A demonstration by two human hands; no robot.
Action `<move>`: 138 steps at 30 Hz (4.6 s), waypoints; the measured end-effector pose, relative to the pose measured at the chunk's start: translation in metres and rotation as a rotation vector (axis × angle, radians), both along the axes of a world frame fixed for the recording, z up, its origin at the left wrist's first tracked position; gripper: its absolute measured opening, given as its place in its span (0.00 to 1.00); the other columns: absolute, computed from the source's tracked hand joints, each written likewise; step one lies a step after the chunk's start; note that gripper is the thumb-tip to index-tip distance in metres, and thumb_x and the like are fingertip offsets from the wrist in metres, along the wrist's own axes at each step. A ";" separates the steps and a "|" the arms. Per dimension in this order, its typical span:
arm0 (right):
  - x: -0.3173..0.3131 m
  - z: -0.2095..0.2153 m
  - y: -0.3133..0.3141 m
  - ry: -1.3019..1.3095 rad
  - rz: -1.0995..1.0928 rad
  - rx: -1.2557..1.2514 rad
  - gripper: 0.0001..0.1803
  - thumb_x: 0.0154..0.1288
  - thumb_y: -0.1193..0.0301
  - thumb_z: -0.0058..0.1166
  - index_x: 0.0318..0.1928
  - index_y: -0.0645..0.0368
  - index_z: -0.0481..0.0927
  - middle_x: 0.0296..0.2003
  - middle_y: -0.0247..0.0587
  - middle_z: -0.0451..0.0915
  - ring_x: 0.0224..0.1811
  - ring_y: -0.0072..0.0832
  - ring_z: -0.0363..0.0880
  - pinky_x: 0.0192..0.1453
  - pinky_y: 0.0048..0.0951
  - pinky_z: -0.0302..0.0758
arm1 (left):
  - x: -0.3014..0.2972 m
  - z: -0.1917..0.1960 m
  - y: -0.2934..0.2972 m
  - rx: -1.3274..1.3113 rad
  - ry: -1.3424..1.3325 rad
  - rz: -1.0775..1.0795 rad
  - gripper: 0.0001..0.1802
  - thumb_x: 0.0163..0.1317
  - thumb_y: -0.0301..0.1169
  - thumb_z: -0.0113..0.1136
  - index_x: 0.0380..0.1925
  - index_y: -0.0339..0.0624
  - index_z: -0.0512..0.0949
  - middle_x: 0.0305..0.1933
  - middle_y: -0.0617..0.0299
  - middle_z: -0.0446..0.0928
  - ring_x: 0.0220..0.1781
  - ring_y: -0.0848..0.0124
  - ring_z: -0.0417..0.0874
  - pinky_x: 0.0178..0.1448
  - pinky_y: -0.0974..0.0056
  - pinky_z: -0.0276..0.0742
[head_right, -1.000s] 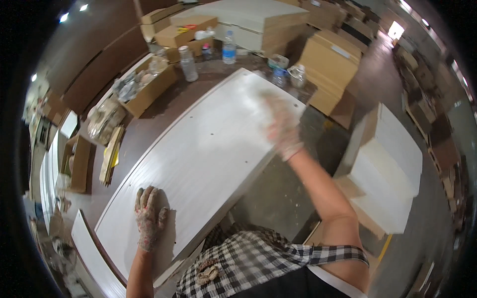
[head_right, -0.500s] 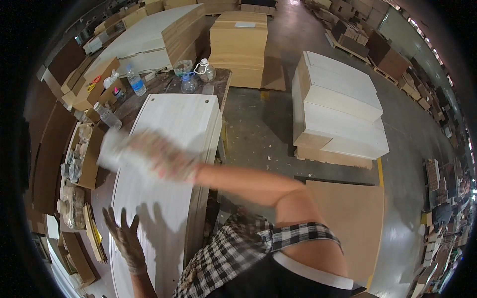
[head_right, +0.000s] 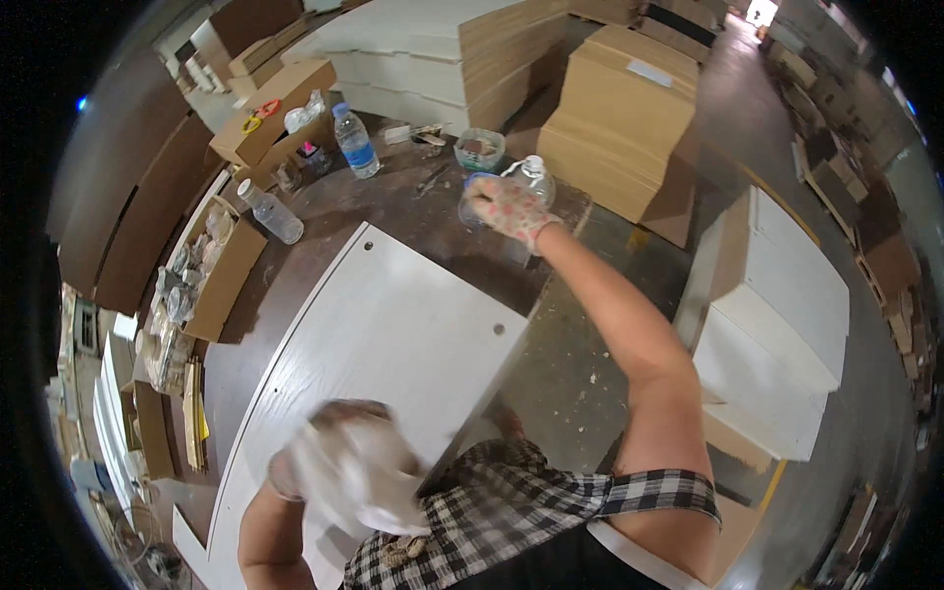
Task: The person cleans white wood panels using a cloth and a sanding block, wiping the flat surfaces and edges on a workbench before stacking them to the side.
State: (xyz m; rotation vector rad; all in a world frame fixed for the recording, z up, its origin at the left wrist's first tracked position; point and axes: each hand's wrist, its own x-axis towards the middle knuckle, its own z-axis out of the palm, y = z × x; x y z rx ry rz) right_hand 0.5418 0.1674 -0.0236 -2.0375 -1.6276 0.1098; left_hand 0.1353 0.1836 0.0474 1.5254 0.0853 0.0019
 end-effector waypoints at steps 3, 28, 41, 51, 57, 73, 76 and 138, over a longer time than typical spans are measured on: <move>0.047 -0.038 -0.007 -0.247 0.044 -0.212 0.17 0.62 0.60 0.55 0.48 0.53 0.78 0.45 0.51 0.79 0.45 0.48 0.80 0.51 0.44 0.76 | 0.097 0.055 -0.025 0.683 -0.364 -0.490 0.35 0.48 0.34 0.68 0.62 0.62 0.74 0.59 0.59 0.74 0.59 0.60 0.75 0.64 0.53 0.69; -0.153 0.070 0.041 0.323 0.661 0.003 0.26 0.63 0.69 0.55 0.62 0.59 0.72 0.60 0.43 0.74 0.60 0.33 0.73 0.64 0.30 0.69 | 0.090 0.046 -0.149 0.928 -0.546 -0.225 0.15 0.63 0.37 0.51 0.47 0.47 0.75 0.54 0.58 0.73 0.56 0.62 0.74 0.59 0.57 0.71; -0.479 -0.002 0.019 -0.328 0.870 0.288 0.19 0.60 0.64 0.54 0.52 0.55 0.77 0.47 0.46 0.79 0.42 0.43 0.81 0.44 0.44 0.80 | -0.158 0.073 -0.173 1.195 -0.839 0.549 0.20 0.52 0.32 0.59 0.48 0.45 0.77 0.41 0.62 0.75 0.44 0.64 0.78 0.60 0.56 0.74; -0.911 -0.038 -0.022 -0.330 0.991 0.234 0.14 0.60 0.66 0.52 0.45 0.57 0.76 0.42 0.47 0.78 0.41 0.42 0.80 0.44 0.41 0.79 | -0.556 -0.067 -0.235 1.108 0.422 1.059 0.23 0.39 0.41 0.72 0.40 0.54 0.81 0.44 0.66 0.80 0.47 0.63 0.80 0.51 0.59 0.75; -0.948 -0.046 -0.031 -0.283 1.133 0.264 0.15 0.55 0.69 0.57 0.43 0.56 0.74 0.41 0.45 0.77 0.42 0.42 0.80 0.47 0.41 0.78 | -0.575 -0.100 -0.245 1.165 0.238 1.127 0.25 0.38 0.45 0.69 0.40 0.52 0.80 0.41 0.62 0.79 0.45 0.59 0.80 0.50 0.57 0.76; -0.843 -0.038 0.003 -0.410 0.817 -0.162 0.21 0.58 0.69 0.53 0.53 0.56 0.75 0.44 0.49 0.77 0.44 0.45 0.80 0.41 0.46 0.80 | -0.581 -0.098 -0.229 0.988 0.186 1.113 0.16 0.47 0.37 0.66 0.37 0.48 0.80 0.42 0.62 0.79 0.50 0.60 0.79 0.53 0.54 0.73; -0.903 -0.050 -0.018 -0.275 1.154 0.308 0.24 0.63 0.62 0.47 0.57 0.60 0.74 0.51 0.55 0.76 0.52 0.50 0.77 0.57 0.48 0.73 | -0.577 -0.091 -0.215 0.998 0.226 1.163 0.18 0.44 0.41 0.69 0.36 0.49 0.81 0.40 0.62 0.80 0.46 0.60 0.80 0.51 0.55 0.74; -0.323 -0.027 -0.174 -0.302 0.062 0.303 0.22 0.55 0.67 0.56 0.52 0.51 0.80 0.59 0.45 0.74 0.60 0.42 0.74 0.59 0.47 0.73 | -0.492 -0.140 0.057 1.431 0.721 1.375 0.24 0.56 0.30 0.60 0.54 0.33 0.75 0.52 0.45 0.78 0.54 0.48 0.79 0.59 0.52 0.73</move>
